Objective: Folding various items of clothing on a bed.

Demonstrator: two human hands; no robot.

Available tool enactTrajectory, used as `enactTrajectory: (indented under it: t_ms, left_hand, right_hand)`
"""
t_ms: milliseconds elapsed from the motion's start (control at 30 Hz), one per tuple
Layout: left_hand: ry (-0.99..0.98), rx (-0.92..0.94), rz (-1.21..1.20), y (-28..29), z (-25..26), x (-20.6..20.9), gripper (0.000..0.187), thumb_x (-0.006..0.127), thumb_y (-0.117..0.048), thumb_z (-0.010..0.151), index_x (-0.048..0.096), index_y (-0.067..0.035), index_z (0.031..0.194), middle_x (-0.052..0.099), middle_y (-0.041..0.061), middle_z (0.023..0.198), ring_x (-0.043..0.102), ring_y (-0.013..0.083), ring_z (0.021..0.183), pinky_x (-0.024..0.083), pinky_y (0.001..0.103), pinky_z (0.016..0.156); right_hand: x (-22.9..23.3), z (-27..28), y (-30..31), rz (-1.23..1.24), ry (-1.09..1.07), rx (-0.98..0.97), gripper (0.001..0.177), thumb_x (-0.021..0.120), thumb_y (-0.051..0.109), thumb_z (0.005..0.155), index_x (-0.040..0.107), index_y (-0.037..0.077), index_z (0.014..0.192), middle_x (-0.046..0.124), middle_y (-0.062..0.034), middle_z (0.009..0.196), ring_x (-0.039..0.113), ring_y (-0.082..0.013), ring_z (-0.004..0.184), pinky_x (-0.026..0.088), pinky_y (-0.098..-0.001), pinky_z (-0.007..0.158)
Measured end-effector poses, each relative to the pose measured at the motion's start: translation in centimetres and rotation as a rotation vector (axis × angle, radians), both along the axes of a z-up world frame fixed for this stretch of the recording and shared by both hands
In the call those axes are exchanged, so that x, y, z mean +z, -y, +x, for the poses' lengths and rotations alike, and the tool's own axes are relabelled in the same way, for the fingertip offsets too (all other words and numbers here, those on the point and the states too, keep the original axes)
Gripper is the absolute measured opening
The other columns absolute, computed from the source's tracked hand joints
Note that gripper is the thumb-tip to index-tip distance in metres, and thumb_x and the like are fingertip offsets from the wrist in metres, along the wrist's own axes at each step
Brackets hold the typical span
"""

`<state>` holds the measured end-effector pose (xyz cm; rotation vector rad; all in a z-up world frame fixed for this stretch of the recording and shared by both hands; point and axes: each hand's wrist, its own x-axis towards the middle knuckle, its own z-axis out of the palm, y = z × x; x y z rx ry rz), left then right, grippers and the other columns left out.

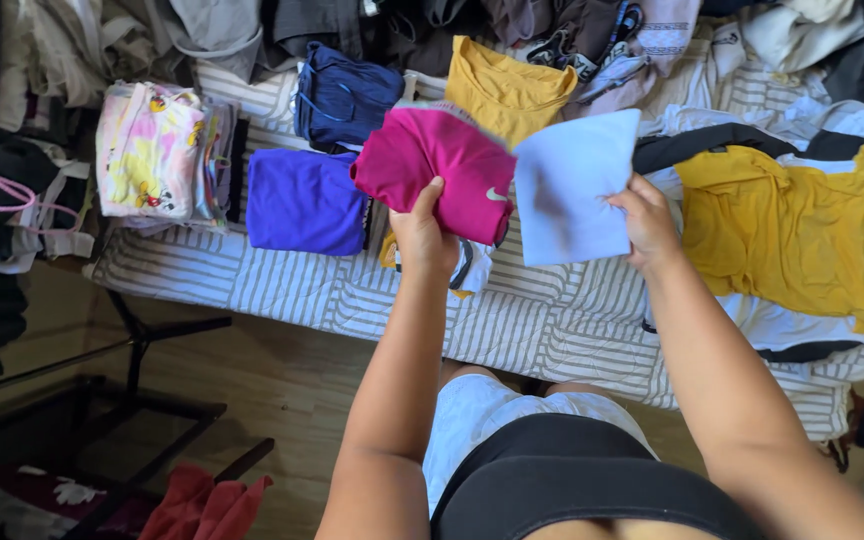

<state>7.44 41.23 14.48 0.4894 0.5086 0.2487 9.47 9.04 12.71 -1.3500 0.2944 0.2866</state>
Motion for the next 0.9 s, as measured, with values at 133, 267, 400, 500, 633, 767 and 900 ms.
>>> enactTrajectory:
  t_ms: [133, 267, 400, 500, 633, 767, 900]
  left_hand:
    - [-0.053, -0.049, -0.049, 1.7, -2.5, -3.0, 0.063, 0.067, 0.005, 0.087, 0.045, -0.002, 0.145, 0.058, 0.015, 0.141, 0.06, 0.0293, 0.126, 0.048, 0.041, 0.106]
    - [-0.363, -0.224, -0.098, 1.8, -7.3, -14.1, 0.058, 0.067, -0.002, 0.088, 0.047, -0.013, 0.142, 0.059, 0.007, 0.137, 0.061, 0.0255, 0.12, 0.05, 0.043, 0.098]
    - [-0.503, -0.297, -0.061, 1.2, -9.8, -19.8, 0.049, 0.066, -0.005, 0.092, 0.05, -0.016, 0.137, 0.063, 0.006, 0.127, 0.064, 0.023, 0.107, 0.053, 0.041, 0.083]
    - [-0.47, -0.305, -0.004, 0.9, -9.7, -19.3, 0.045, 0.067, -0.004, 0.094, 0.051, -0.014, 0.134, 0.067, 0.007, 0.119, 0.067, 0.0218, 0.097, 0.055, 0.037, 0.072]
    - [-0.458, -0.344, 0.066, 0.3, -10.0, -19.1, 0.046, 0.067, -0.004, 0.092, 0.05, -0.014, 0.133, 0.066, 0.003, 0.111, 0.066, 0.018, 0.09, 0.057, 0.036, 0.072]
    - [-0.645, -0.245, 0.158, 0.2, -10.5, -17.8, 0.055, 0.073, -0.013, 0.092, 0.042, -0.016, 0.137, 0.06, 0.003, 0.105, 0.059, 0.0164, 0.086, 0.054, 0.036, 0.076]
    - [-0.848, -0.084, 0.324, 2.2, -10.3, -17.3, 0.062, 0.074, -0.027, 0.093, 0.037, -0.016, 0.141, 0.057, 0.003, 0.109, 0.059, 0.0168, 0.091, 0.051, 0.035, 0.077]
  right_hand:
    - [0.0, -2.1, 2.5, 0.013, -0.021, -0.077, 0.037, 0.05, -0.002, 0.092, 0.065, -0.001, 0.126, 0.07, -0.0084, 0.112, 0.069, -0.0162, 0.097, 0.057, -0.0301, 0.088]
    - [-0.5, -3.4, 4.4, -0.003, -0.058, -0.133, 0.036, 0.05, -0.003, 0.091, 0.065, -0.002, 0.124, 0.07, -0.0099, 0.112, 0.069, -0.0182, 0.098, 0.059, -0.0335, 0.089]
    - [-0.6, -3.9, 4.5, -0.036, -0.07, -0.142, 0.036, 0.051, -0.004, 0.09, 0.065, -0.002, 0.123, 0.07, -0.0101, 0.112, 0.069, -0.0185, 0.098, 0.058, -0.0343, 0.089]
    - [-0.7, -4.3, 4.7, -0.016, -0.097, -0.147, 0.037, 0.051, -0.004, 0.089, 0.065, -0.002, 0.123, 0.071, -0.0096, 0.112, 0.069, -0.0183, 0.098, 0.058, -0.0342, 0.089]
    - [-0.6, -4.0, 4.7, 0.074, -0.111, -0.157, 0.036, 0.051, -0.002, 0.091, 0.066, -0.001, 0.124, 0.071, -0.0092, 0.111, 0.069, -0.0173, 0.097, 0.058, -0.0325, 0.09]
    - [1.6, -3.4, 3.1, 0.14, -0.126, -0.158, 0.041, 0.049, -0.001, 0.088, 0.067, 0.001, 0.125, 0.073, -0.0075, 0.111, 0.07, -0.0157, 0.097, 0.057, -0.03, 0.091]
    - [2.7, -3.2, 2.1, 0.106, -0.068, -0.11, 0.039, 0.051, -0.002, 0.089, 0.067, 0.0, 0.125, 0.072, -0.0068, 0.111, 0.069, -0.0154, 0.097, 0.056, -0.0302, 0.092]
